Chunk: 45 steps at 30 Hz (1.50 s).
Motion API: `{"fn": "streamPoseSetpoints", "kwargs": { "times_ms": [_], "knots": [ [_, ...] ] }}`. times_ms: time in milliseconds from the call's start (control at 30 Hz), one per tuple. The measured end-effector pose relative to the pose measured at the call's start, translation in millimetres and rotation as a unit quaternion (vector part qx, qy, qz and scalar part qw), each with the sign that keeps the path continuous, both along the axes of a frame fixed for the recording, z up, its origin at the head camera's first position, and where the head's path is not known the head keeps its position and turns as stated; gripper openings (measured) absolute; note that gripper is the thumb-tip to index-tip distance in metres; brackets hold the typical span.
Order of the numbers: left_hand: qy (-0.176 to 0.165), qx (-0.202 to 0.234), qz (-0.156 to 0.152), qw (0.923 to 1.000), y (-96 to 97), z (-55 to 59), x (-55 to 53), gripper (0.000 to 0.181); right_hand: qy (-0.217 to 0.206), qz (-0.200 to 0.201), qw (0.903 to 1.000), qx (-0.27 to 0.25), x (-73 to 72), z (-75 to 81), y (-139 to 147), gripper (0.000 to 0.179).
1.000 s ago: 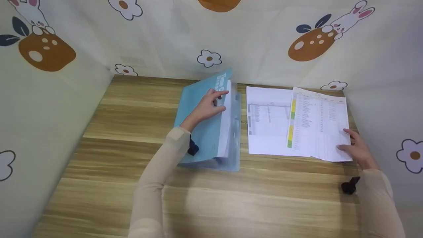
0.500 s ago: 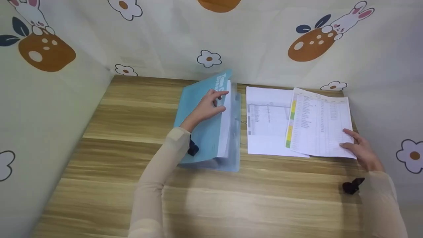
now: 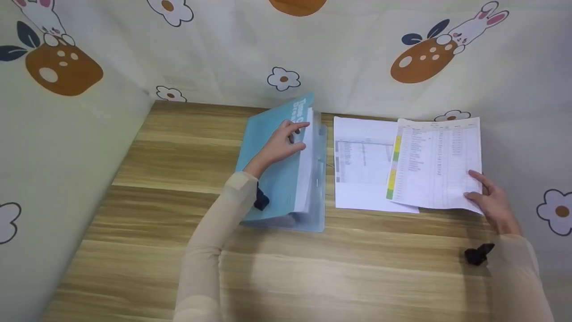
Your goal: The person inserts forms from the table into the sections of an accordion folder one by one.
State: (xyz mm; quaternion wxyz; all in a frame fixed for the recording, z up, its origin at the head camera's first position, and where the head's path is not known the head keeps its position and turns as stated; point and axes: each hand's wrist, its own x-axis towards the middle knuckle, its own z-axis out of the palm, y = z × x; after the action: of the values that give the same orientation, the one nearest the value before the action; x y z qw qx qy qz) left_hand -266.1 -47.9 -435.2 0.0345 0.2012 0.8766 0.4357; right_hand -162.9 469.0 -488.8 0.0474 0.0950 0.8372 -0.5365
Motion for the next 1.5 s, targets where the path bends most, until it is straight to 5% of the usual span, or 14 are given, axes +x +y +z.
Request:
{"fn": "streamPoseSetpoints", "kwargs": {
  "times_ms": [133,600,1000,1500],
  "knots": [
    [-0.001,-0.012,0.003,0.9999,-0.1,1.4,0.9,0.05,0.043,0.0,0.9991,0.0,1.7,1.0,-3,0.06],
    [-0.002,-0.004,0.003,1.0,-0.5,2.0,0.3,0.05,0.075,0.015,0.997,0.001,8.2,30.1,-25,0.062],
    [0.0,0.004,-0.001,1.0,-0.3,3.2,0.7,0.05,0.155,0.057,0.9808,-0.104,9.5,23.8,-55,0.058],
    [-0.009,0.003,0.004,0.9999,-0.8,3.6,0.9,0.051,0.202,0.012,0.9695,-0.138,15.4,12.3,-106,0.061]
  ]
}}
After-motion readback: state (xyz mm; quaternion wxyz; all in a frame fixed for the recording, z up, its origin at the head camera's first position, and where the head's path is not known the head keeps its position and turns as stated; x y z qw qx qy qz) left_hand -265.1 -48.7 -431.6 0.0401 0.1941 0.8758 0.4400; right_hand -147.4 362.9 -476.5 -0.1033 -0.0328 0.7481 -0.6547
